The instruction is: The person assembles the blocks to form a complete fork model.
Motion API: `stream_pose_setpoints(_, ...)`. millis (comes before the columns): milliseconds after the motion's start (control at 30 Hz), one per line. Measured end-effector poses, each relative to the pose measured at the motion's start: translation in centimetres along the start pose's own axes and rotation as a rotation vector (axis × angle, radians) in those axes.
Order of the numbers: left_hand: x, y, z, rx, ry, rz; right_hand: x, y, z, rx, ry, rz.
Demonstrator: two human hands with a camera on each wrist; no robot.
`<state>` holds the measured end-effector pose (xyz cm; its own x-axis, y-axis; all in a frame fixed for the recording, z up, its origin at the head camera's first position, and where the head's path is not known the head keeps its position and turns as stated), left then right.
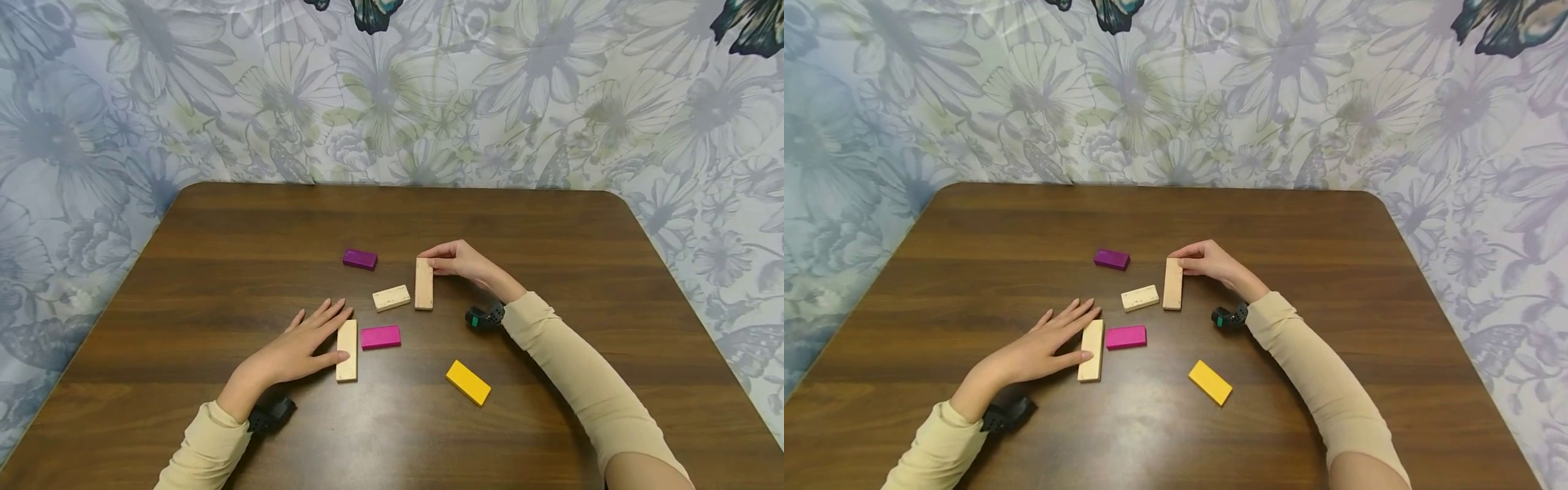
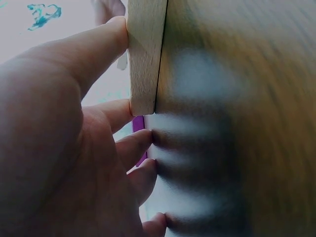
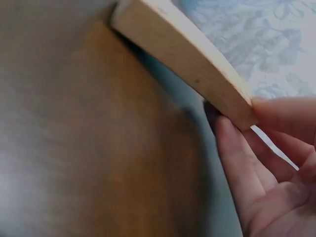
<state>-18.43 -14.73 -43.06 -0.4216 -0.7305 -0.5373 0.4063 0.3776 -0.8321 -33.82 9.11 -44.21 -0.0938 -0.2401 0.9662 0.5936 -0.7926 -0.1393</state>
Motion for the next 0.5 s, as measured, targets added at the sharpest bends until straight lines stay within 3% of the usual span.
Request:
stream_pose_setpoints(133,-0.1,-0.2,0.0,0.001,-0.002,0.002,-0.1,0.3,0.6,-0.072,-0.029,0.038)
stream_pose_setpoints(500,-0.3,-0.7,0.0,0.01,-0.015,0.012,-0.6,1.6,1.3,-0.255,-0.059,-0.07)
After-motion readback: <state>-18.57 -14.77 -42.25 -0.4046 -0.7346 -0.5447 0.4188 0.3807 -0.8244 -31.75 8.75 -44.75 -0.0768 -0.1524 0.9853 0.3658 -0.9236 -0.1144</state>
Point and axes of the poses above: each hand's wrist, its own z-axis away from the middle knuckle, its own y-axis out of the palm, x = y × z, the point moved 8 cm from there along -z, towards the middle knuckle, and after that the axes turned 1 degree about z, right-handed, at the moved point
